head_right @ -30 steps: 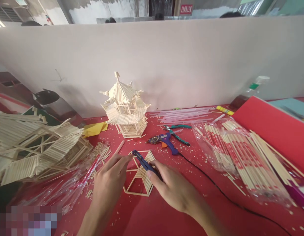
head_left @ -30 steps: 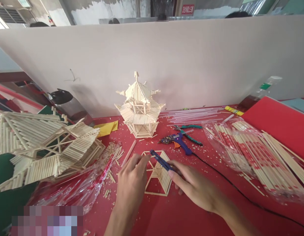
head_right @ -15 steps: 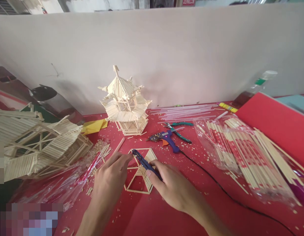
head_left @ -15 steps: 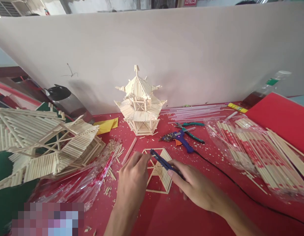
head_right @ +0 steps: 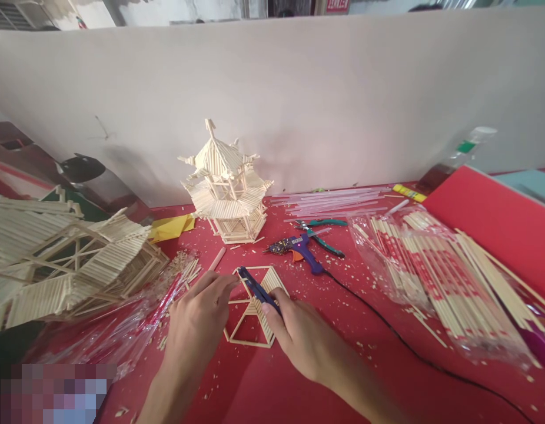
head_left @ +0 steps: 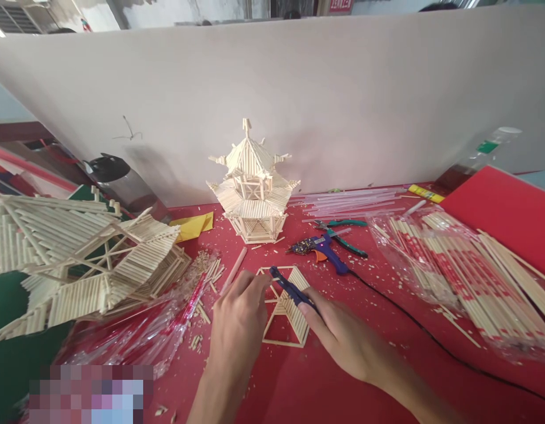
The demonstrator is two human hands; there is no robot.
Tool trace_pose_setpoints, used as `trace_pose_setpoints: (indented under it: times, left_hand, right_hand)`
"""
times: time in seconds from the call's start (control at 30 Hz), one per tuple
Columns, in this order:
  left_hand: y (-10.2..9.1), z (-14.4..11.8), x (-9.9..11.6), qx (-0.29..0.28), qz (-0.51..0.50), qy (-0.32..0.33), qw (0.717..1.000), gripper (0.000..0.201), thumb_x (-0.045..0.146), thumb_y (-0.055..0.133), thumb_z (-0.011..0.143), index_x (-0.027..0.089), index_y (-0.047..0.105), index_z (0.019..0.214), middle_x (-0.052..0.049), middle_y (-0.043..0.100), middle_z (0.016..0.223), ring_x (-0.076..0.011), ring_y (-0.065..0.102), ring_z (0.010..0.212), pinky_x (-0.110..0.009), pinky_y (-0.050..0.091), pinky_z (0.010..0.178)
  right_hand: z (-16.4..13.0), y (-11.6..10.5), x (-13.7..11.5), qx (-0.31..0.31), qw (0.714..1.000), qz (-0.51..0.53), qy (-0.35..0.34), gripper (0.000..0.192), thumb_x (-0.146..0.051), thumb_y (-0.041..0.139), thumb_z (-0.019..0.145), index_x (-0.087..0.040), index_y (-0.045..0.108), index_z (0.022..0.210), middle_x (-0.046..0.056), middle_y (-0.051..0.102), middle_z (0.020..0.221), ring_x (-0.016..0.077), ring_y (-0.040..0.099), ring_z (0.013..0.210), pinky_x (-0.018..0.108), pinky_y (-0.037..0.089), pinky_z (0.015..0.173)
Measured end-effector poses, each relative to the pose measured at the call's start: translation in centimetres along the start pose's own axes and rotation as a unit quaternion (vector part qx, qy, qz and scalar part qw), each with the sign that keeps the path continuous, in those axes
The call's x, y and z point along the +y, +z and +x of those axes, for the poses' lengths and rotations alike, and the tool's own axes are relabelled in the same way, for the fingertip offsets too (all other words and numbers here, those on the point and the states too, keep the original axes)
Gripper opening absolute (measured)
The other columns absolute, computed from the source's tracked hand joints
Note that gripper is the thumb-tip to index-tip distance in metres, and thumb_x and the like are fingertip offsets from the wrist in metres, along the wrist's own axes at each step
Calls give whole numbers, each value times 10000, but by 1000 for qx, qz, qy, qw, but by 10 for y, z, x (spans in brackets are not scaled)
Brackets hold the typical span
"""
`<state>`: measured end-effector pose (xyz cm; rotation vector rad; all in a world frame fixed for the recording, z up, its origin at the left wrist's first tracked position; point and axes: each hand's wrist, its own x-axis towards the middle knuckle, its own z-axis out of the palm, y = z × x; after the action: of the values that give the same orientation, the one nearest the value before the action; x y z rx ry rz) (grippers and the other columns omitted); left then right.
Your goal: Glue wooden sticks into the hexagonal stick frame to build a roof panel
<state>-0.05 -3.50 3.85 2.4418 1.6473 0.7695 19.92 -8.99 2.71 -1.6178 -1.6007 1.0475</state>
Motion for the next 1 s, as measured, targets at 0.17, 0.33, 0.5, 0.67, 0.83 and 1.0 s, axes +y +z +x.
trace_pose_setpoints:
  times: [0.17,0.33,0.5,0.67,0.83,1.0]
  left_hand:
    - [3,-3,-2,35,-33,-13,999,302,87,528,961,289,750,997,13,715,872,-128,654,708,-212,386,591]
    - [8,-5,-5,54,-57,-17,997,274,112,528,975,269,752,988,11,730,891,-111,647,700,-195,400,601]
    - [10,-4,-9,45,-65,-9,997,280,145,513,992,272,763,986,5,729,880,-112,646,680,-201,398,591]
    - [6,-7,-13,-65,-94,-29,993,275,170,509,1000,281,756,956,14,743,912,-119,678,690,-209,407,603]
    - [5,-22,-16,-162,-109,-51,979,253,190,500,1007,261,708,880,17,748,893,-143,704,742,-215,411,624]
    - [12,-35,-18,-173,-87,-27,981,239,212,494,1020,258,694,899,3,737,907,-163,688,795,-234,416,660]
  right_hand:
    - [5,-4,-4,-20,999,-34,11,362,-533,409,1063,-264,650,1097,66,747,943,283,714,910,361,496,791]
    - [10,-29,-1,-3,992,-119,43,461,-591,376,1044,-246,625,1220,82,763,914,300,725,867,375,499,730]
    - [5,-55,1,18,956,-278,96,463,-530,392,1003,-174,574,1236,174,738,1084,369,702,1018,446,510,812]
    - [-3,-56,9,38,909,-409,68,218,-387,531,917,-190,572,1000,153,662,1047,339,663,982,441,514,790]
    - [-11,-46,30,53,869,-490,38,212,-341,661,854,-187,595,984,139,652,983,349,669,941,374,486,616]
    - [-14,-44,34,92,849,-519,-30,294,-357,718,870,-175,603,1069,146,653,990,344,667,902,369,479,606]
